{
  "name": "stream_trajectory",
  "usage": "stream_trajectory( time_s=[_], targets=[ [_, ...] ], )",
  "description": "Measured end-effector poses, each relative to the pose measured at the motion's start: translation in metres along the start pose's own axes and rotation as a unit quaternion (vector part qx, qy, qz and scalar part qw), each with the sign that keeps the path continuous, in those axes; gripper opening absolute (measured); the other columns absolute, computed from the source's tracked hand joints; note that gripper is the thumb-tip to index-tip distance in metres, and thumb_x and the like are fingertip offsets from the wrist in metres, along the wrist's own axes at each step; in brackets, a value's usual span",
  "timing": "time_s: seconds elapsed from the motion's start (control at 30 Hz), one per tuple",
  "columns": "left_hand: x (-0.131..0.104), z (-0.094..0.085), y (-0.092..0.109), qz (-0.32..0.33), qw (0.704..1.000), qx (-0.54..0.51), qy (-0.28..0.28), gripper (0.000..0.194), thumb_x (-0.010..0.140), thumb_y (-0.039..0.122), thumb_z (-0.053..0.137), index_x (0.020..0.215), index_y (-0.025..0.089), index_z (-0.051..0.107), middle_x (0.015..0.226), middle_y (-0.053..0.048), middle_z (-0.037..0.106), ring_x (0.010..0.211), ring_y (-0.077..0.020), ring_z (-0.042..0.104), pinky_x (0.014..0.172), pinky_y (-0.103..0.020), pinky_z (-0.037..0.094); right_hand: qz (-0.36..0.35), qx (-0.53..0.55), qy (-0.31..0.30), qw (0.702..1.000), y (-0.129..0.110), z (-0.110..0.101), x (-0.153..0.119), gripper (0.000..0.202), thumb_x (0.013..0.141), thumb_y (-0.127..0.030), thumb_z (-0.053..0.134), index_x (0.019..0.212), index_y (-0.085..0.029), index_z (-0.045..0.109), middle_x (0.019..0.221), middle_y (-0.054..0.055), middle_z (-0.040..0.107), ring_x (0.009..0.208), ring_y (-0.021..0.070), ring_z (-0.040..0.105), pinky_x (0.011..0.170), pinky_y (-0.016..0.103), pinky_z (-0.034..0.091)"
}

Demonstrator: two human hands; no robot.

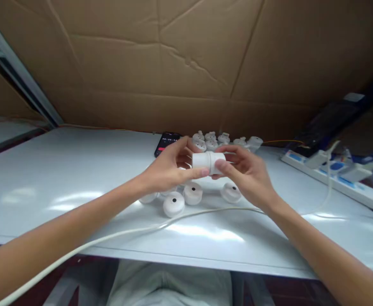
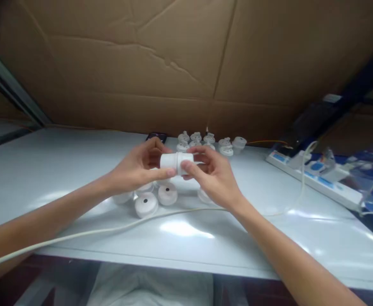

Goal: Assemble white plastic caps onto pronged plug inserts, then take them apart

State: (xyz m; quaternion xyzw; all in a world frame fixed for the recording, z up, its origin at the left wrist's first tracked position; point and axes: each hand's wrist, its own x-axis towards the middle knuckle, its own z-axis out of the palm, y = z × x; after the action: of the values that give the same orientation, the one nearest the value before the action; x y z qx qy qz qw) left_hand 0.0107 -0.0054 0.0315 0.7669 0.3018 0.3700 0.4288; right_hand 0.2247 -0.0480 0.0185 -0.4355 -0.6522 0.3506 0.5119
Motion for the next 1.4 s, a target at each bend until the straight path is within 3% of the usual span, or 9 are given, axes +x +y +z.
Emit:
stream_trajectory(
  time_s=[0.2,0.3,0.43,0.53,0.67,0.87,1.0,1.13,1.4],
  targets=[
    [-0.004,0.006,-0.009,0.28,0.936,0.213,0.024,0.01,0.093,0.022,0.068,0.102,0.022,0.063,0.118,-0.008,0.072,0.111,-0.022,0.068,0.096,-0.035,0.054,0.161,0.113,-0.049,0.979,-0.001,-0.003,0.006,0.045,0.087,-0.064,0.071,0.086,-0.019,0.071,0.068,0.002,0.071,0.054,0.0171,0.07,0.055,0.03,0.061],
    [-0.003,0.009,-0.007,0.203,0.971,0.107,0.062,0.039,0.089,0.043,0.076,0.118,0.023,0.058,0.124,-0.01,0.07,0.109,-0.0226,0.069,0.089,-0.034,0.057,0.12,0.141,-0.014,0.983,0.0,-0.001,0.005,0.039,0.083,-0.058,0.079,0.091,-0.021,0.073,0.08,0.001,0.073,0.065,0.0166,0.072,0.061,0.03,0.064],
    [-0.003,0.007,-0.003,0.032,0.999,0.012,0.011,0.039,0.103,0.055,0.048,0.111,0.018,0.06,0.097,-0.007,0.071,0.074,-0.0168,0.07,0.065,-0.029,0.056,0.042,0.1,0.033,0.994,0.001,0.0,0.004,0.032,0.081,-0.05,0.083,0.099,-0.024,0.074,0.091,0.001,0.076,0.08,0.0181,0.074,0.07,0.032,0.066],
    [-0.003,0.005,-0.004,0.111,0.99,0.081,0.015,0.033,0.097,0.044,0.064,0.119,0.02,0.061,0.112,-0.009,0.071,0.098,-0.0228,0.071,0.082,-0.035,0.058,0.049,0.104,0.04,0.993,0.004,-0.002,0.006,0.032,0.081,-0.051,0.083,0.098,-0.025,0.075,0.09,0.001,0.076,0.077,0.0176,0.073,0.069,0.031,0.066],
    [-0.004,0.007,-0.005,0.178,0.979,0.083,0.06,0.076,0.078,0.042,0.085,0.141,0.029,0.044,0.156,-0.013,0.046,0.142,-0.0326,0.049,0.104,-0.045,0.053,0.073,0.134,0.046,0.987,0.006,-0.001,0.007,0.036,0.08,-0.055,0.083,0.095,-0.023,0.075,0.087,0.0,0.075,0.074,0.0177,0.073,0.068,0.033,0.067],
    [-0.003,0.008,0.0,0.043,0.998,0.041,0.012,0.033,0.098,0.049,0.06,0.109,0.019,0.059,0.091,-0.004,0.071,0.074,-0.0154,0.069,0.067,-0.028,0.056,0.058,0.115,0.032,0.991,0.006,0.0,0.006,0.032,0.081,-0.051,0.083,0.098,-0.025,0.076,0.092,0.002,0.077,0.081,0.0195,0.073,0.068,0.033,0.065],
    [-0.004,0.008,-0.002,0.203,0.959,0.186,0.064,0.029,0.089,0.03,0.074,0.113,0.019,0.061,0.106,-0.005,0.074,0.087,-0.0161,0.069,0.079,-0.029,0.055,0.052,0.101,0.034,0.993,0.006,-0.005,0.008,0.038,0.08,-0.054,0.082,0.1,-0.023,0.074,0.089,0.002,0.076,0.072,0.0175,0.071,0.063,0.032,0.061],
    [-0.004,0.009,-0.01,0.23,0.933,0.266,0.078,0.033,0.092,0.027,0.071,0.122,0.02,0.06,0.121,-0.007,0.073,0.107,-0.0215,0.07,0.094,-0.034,0.054,0.033,0.054,0.055,0.996,0.002,-0.006,0.01,0.04,0.078,-0.052,0.084,0.102,-0.023,0.071,0.088,0.002,0.077,0.074,0.019,0.07,0.068,0.034,0.059],
    [0.002,-0.001,-0.024,0.175,0.928,0.325,-0.042,0.035,0.094,0.029,0.062,0.128,0.019,0.056,0.135,-0.013,0.062,0.124,-0.0261,0.062,0.104,-0.04,0.051,-0.058,-0.092,0.33,0.938,0.024,-0.077,0.042,0.028,0.086,-0.049,0.07,0.098,-0.024,0.069,0.096,0.008,0.075,0.091,0.0269,0.069,0.07,0.036,0.054]
  ],
)
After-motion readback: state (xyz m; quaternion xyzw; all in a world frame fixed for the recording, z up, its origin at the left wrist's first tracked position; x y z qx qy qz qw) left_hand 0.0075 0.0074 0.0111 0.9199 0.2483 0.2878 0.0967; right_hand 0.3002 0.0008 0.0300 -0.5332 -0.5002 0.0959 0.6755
